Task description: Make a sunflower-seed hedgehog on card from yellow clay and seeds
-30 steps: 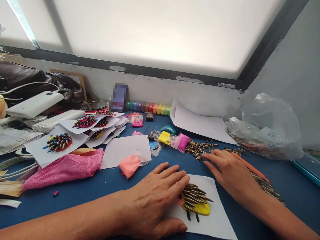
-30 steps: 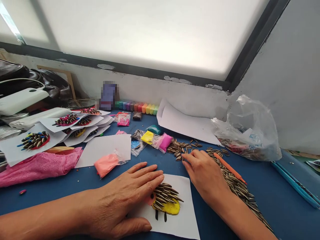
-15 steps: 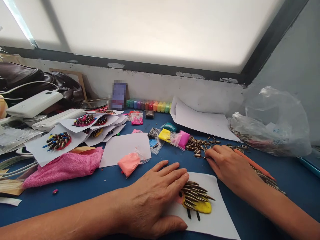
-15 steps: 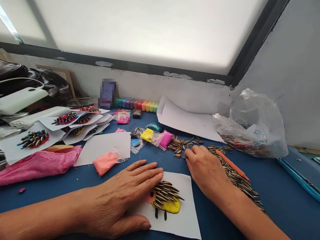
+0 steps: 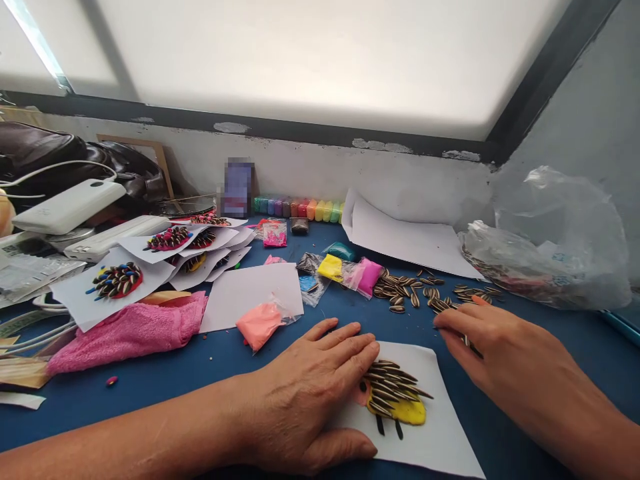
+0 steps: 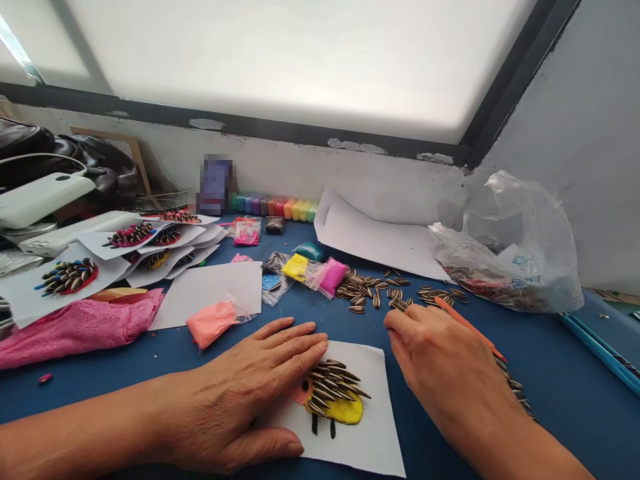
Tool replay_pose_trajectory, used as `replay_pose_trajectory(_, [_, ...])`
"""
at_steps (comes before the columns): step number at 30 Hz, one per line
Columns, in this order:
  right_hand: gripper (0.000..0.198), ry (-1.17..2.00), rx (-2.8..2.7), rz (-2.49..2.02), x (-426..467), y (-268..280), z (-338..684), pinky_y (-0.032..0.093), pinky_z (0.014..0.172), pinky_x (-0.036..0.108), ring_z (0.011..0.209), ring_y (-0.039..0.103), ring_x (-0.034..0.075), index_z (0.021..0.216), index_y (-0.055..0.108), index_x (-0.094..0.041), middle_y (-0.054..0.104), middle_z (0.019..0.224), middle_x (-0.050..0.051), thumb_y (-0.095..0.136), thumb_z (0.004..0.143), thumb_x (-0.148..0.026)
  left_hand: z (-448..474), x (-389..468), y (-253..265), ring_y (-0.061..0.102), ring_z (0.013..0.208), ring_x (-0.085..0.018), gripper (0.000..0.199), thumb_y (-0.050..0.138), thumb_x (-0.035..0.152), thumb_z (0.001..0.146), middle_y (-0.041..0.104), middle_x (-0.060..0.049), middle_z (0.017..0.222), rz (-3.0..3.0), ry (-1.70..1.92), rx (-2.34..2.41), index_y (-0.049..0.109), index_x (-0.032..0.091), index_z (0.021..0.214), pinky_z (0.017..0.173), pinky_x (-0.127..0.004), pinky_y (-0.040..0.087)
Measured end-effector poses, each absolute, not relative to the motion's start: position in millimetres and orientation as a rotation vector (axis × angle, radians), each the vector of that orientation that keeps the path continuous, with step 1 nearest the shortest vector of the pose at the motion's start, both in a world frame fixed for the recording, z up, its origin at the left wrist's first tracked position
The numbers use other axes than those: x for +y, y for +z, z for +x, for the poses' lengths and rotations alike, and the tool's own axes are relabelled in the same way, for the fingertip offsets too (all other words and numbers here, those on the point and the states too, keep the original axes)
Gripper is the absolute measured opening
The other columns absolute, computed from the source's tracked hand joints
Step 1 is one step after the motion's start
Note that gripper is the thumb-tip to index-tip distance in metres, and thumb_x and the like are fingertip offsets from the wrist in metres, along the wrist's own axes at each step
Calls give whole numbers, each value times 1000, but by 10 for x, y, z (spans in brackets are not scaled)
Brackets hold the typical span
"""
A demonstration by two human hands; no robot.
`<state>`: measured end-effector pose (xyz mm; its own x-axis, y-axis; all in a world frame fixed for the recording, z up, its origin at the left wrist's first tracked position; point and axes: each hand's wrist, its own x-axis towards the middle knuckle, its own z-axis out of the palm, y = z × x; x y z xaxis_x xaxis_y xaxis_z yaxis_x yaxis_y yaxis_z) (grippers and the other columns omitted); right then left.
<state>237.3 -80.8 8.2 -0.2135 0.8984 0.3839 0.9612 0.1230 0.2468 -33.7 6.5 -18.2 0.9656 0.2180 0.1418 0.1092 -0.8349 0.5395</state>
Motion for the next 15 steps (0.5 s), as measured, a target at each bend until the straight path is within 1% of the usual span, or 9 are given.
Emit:
replay_pose_trajectory(2, [32, -668, -2243, -1881, -885, 90, 2389, 47, 53, 33, 51, 63, 18, 70, 65, -25, 68, 65, 2, 41, 91, -20, -330, 62, -182, 30, 148, -33, 80, 60, 56, 92, 39, -15, 156, 2566, 262, 230, 31, 16, 155, 123, -53, 18])
replay_pose_trajectory(5, [25, -426, -2288, -1969, -977, 41, 2425, 42, 43, 29, 49, 64, 18, 63, 60, -25, 64, 58, 0, 48, 84, -19, -319, 58, -182, 28, 149, -33, 81, 60, 55, 92, 37, -15, 157, 2569, 251, 234, 30, 15, 156, 123, -53, 17])
replay_pose_trajectory(7, [21, -287, -2267, -2019, -1015, -15, 2436, 44, 42, 27, 51, 65, 18, 64, 60, -25, 65, 59, 0, 51, 82, -20, -318, 56, -180, 27, 149, -32, 81, 59, 56, 92, 36, -15, 158, 2575, 221, 239, 30, 13, 156, 123, -53, 16])
replay_pose_trajectory(9, [19, -247, -2189, -2033, -1033, -64, 2431, 49, 45, 27, 54, 67, 17, 70, 63, -26, 68, 64, -1, 51, 84, -22, -321, 55, -179, 25, 150, -33, 81, 57, 57, 93, 35, -15, 158, 2581, 193, 240, 31, 12, 155, 123, -53, 16])
replay_pose_trajectory(11, [21, -252, -2121, -2005, -1037, -94, 2416, 53, 48, 28, 58, 69, 17, 74, 66, -26, 71, 70, 0, 51, 88, -26, -327, 55, -184, 26, 150, -33, 81, 56, 57, 93, 35, -15, 158, 2582, 205, 236, 31, 13, 155, 123, -53, 16])
replay_pose_trajectory(15, [31, -351, -2041, -1903, -1050, -108, 2403, 58, 54, 29, 67, 74, 19, 82, 71, -25, 78, 83, 2, 46, 97, -35, -333, 59, -203, 28, 149, -33, 80, 57, 58, 93, 36, -14, 158, 2581, 247, 229, 31, 16, 156, 123, -54, 17])
